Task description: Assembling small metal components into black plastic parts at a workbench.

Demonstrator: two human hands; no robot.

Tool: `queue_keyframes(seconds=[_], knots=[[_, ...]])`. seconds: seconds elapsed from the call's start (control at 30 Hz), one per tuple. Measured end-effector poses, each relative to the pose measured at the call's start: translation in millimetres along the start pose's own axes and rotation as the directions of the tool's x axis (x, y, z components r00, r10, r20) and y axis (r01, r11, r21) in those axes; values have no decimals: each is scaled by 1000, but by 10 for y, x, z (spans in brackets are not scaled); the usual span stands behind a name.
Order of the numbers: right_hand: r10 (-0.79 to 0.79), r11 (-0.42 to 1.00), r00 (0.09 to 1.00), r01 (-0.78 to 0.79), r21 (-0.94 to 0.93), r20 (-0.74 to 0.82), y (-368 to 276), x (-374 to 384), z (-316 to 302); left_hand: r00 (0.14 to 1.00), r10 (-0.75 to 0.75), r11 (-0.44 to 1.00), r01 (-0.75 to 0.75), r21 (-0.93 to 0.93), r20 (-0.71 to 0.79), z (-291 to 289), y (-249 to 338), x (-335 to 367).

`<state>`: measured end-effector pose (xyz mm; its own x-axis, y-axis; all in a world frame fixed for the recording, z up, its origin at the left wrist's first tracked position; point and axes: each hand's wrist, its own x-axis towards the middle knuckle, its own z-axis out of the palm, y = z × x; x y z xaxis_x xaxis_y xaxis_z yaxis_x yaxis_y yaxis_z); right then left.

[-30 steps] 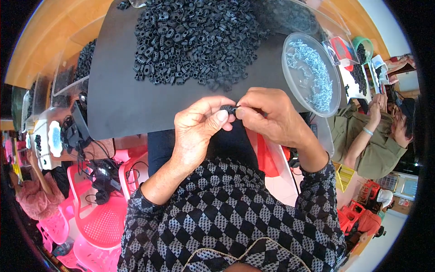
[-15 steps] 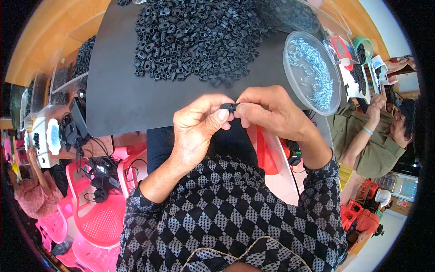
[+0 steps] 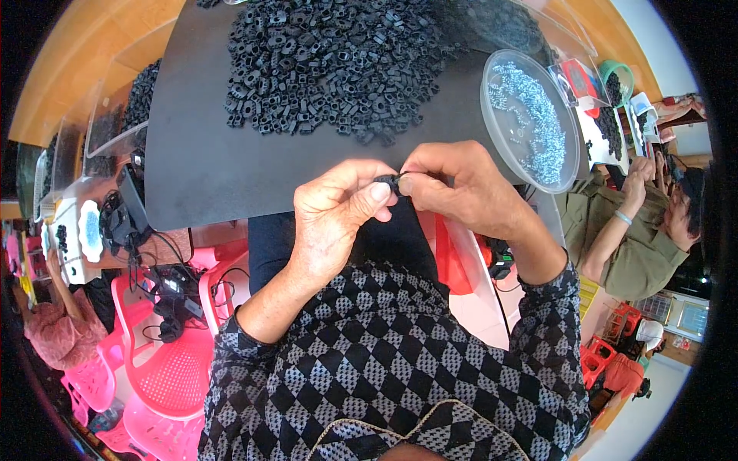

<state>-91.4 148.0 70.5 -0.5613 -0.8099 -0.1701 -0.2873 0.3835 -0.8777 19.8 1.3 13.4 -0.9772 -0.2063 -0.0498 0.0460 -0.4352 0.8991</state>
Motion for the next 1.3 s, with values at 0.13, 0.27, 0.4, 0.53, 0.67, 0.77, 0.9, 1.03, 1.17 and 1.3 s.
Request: queue_keyframes(seconds=[0.13,0.27,0.4,0.53,0.67,0.77,0.9,1.03,1.17,1.3], knots=[[64,998,998,-64,23,0,-31,-2,14,1000,20,1000,-20,1,-13,11,-1,-12],[83,996,996,-84,23,18,-9,-12,19,998,49,998,-47,37,-48,23,-17,-16],[-33,998,999,34,-44,11,-9,-25,23,998,32,998,-29,55,-50,23,-7,-22],[-51,990,998,54,-129,27,-25,-25,7,1000,6,998,-4,55,-29,20,10,-38],[-117,981,993,112,-157,-18,-4,8,14,1000,5,999,-5,33,-14,12,-18,-48],[-38,997,999,39,-64,20,-7,18,11,998,13,998,-9,62,-64,22,-12,-47],[2,1000,999,-3,5,34,-18,13,20,997,33,999,-30,45,-65,17,-20,-47],[-75,997,987,78,-21,144,41,-6,-13,997,46,998,-42,51,-65,33,-27,-56],[-160,973,979,178,-147,130,40,6,-15,996,47,997,-42,60,-71,38,-15,-53],[-115,980,983,136,-144,146,23,6,-38,998,40,997,-36,70,-58,39,-19,-66]])
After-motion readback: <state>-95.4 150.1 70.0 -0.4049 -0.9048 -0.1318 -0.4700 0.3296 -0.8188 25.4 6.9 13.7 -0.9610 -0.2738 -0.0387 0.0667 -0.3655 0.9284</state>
